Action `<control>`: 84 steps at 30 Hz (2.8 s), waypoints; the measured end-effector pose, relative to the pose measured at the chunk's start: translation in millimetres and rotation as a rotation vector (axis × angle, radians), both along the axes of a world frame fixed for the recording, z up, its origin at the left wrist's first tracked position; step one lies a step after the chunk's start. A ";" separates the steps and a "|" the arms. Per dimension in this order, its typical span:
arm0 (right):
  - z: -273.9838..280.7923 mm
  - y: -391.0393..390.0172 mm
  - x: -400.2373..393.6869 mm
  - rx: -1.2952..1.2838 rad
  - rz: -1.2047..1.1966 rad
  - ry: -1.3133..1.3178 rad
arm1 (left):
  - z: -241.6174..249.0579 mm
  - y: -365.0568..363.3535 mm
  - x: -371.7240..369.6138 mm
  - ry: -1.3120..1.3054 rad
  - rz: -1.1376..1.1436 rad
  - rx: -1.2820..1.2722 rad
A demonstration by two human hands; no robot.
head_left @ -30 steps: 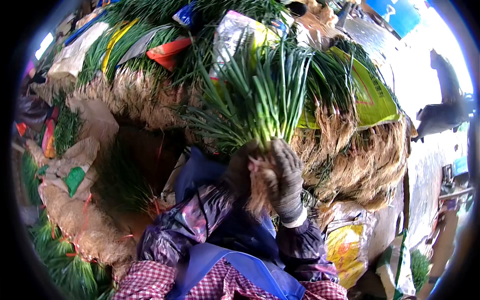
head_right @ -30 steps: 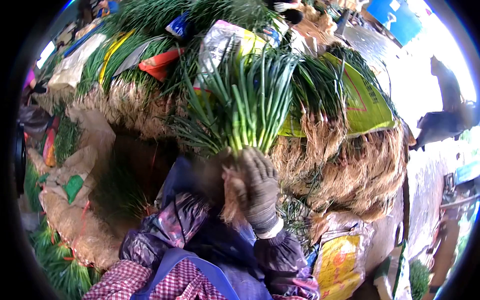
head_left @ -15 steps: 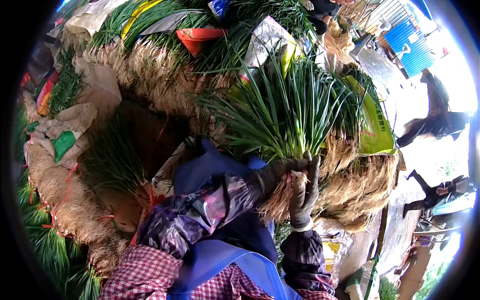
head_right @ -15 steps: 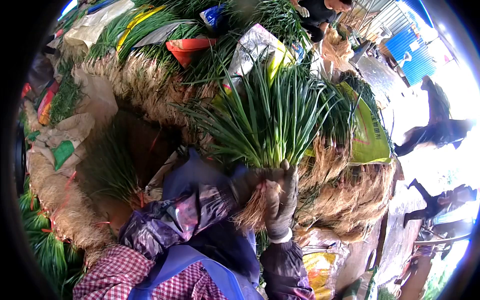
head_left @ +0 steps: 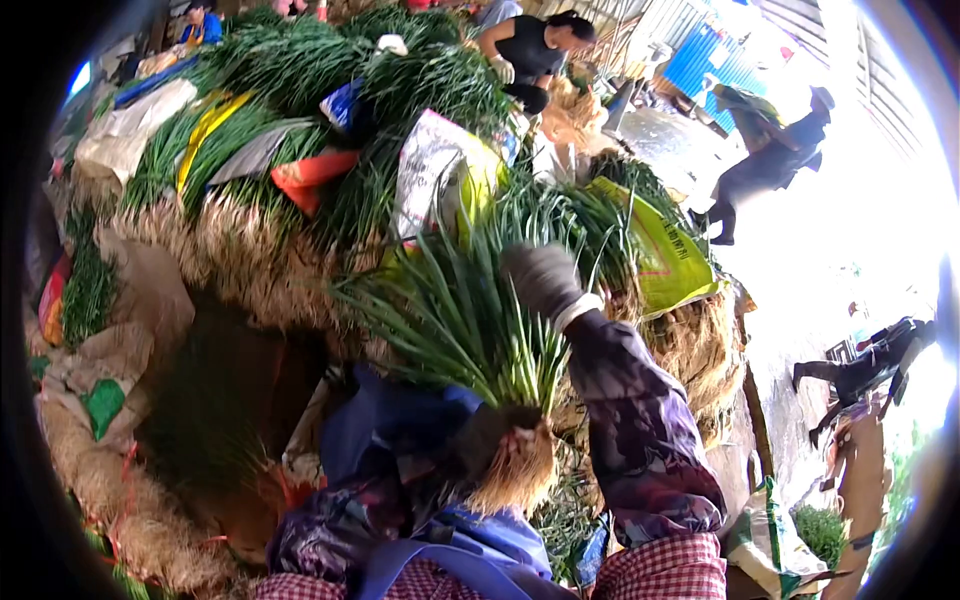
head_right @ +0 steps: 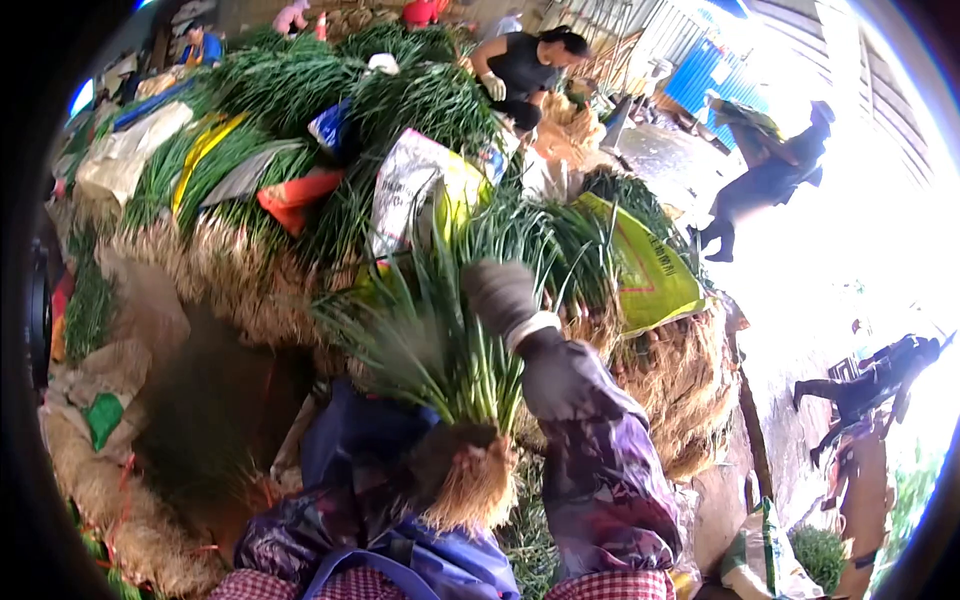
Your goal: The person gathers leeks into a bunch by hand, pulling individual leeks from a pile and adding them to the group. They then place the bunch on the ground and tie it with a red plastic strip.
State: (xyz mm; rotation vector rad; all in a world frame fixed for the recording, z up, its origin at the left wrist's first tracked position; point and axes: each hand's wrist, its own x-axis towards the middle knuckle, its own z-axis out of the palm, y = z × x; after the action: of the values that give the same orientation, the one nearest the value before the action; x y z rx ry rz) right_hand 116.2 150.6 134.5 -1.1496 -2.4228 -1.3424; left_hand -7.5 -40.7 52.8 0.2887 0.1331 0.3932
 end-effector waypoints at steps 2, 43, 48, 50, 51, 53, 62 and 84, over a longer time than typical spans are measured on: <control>63.7 43.3 37.5 -0.330 -0.022 0.876 | -21.8 -2.0 -8.3 0.134 0.055 0.096; -38.5 -150.9 17.9 -1.993 0.333 2.055 | -35.7 -68.2 -370.8 0.347 1.635 0.366; -89.4 -108.2 22.2 -1.977 -0.001 2.070 | -258.7 -155.1 -481.5 0.815 1.757 -0.096; -103.8 -101.7 21.7 -1.897 -0.176 2.056 | -361.9 -193.9 -488.7 0.910 1.684 -0.278; -109.7 -101.2 27.0 -1.823 -0.282 2.072 | -402.6 -209.1 -482.6 0.909 1.638 -0.338; -119.7 -106.8 31.2 -1.694 -0.458 2.012 | -465.3 -229.5 -463.0 0.802 1.550 -0.354; -151.4 -131.6 47.6 -1.495 -0.680 1.759 | -443.1 -217.3 -425.3 0.582 1.329 -0.154; -219.1 -174.1 124.7 -1.164 -0.573 1.996 | -430.1 -228.3 -379.3 0.960 1.436 -0.675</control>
State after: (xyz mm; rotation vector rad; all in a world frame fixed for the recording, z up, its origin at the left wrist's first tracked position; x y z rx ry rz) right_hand 240.9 -23.5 -84.6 -1.7921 -0.9217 1.2297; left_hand -386.8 -269.1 -377.3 -0.3823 1.4323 1.5607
